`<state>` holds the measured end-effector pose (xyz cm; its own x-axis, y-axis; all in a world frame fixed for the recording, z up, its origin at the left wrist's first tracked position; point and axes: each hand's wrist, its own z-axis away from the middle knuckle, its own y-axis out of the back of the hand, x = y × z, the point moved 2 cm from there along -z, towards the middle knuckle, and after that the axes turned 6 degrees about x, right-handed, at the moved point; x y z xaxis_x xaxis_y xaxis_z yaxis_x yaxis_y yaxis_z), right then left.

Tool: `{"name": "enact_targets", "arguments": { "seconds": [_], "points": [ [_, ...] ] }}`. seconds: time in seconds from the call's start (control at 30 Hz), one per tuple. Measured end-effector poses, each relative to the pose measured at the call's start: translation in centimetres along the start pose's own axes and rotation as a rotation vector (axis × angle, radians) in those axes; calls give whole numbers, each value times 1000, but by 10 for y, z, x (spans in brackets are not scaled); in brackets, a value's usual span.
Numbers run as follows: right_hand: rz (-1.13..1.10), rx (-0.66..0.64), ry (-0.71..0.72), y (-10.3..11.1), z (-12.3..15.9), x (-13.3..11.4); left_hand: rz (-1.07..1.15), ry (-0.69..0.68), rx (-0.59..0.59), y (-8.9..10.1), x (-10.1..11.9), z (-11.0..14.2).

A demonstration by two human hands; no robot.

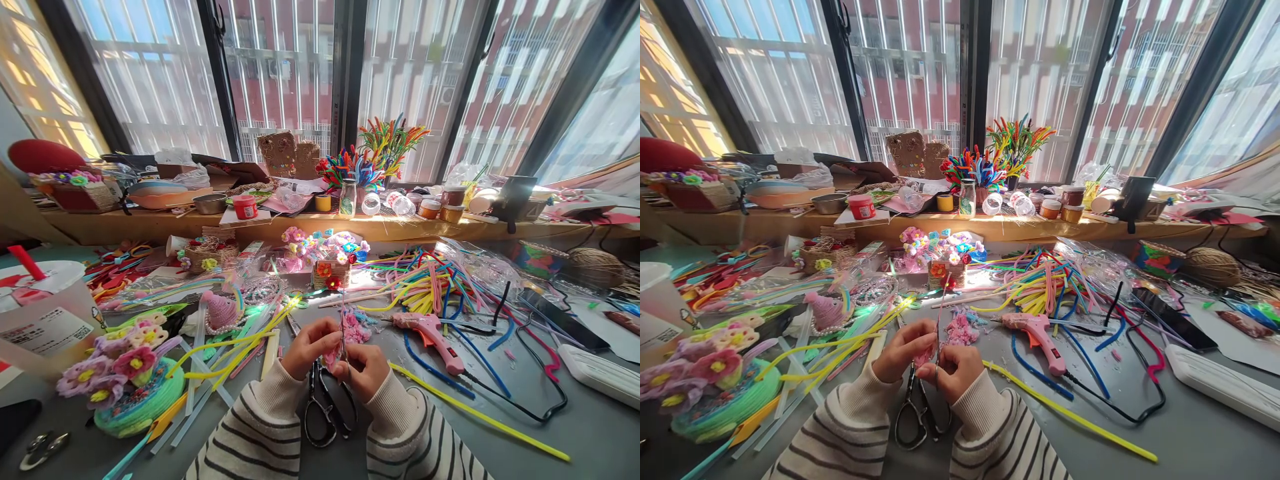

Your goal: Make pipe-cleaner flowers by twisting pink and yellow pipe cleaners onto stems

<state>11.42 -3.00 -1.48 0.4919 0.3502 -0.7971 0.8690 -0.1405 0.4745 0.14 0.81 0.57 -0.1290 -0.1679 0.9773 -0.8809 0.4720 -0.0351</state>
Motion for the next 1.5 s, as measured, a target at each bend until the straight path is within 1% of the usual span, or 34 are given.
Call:
{"name": "enact_targets", "arguments": {
  "seconds": [0.17,0.33,0.4,0.57,0.63,0.83,0.93,1.1,1.23,1.37,1.5],
  "points": [
    [30,94,-12,0,-1,2,-2,5,21,-1,2,0],
    [-17,6,1,-2,0,1,2,9,7,-2,4,1],
    [-13,-8,6,-2,0,1,6,4,-2,-2,3,1],
    [20,93,6,-2,-2,6,43,-10,27,1,0,-1],
    [10,112,5,-3,-2,8,56,-14,27,1,-2,-1],
    [19,100,-2,-1,-2,12,31,16,34,1,-1,-1],
    [27,68,2,0,-1,7,19,30,39,0,1,0],
    [97,32,5,0,0,-3,40,-6,40,0,1,0],
    [125,12,6,-1,1,-6,81,30,20,-1,1,-1],
    [116,43,16,-1,1,-3,86,49,22,-1,0,-1],
    [98,78,75,-1,-1,1,95,91,52,2,-6,-2]
  ]
}}
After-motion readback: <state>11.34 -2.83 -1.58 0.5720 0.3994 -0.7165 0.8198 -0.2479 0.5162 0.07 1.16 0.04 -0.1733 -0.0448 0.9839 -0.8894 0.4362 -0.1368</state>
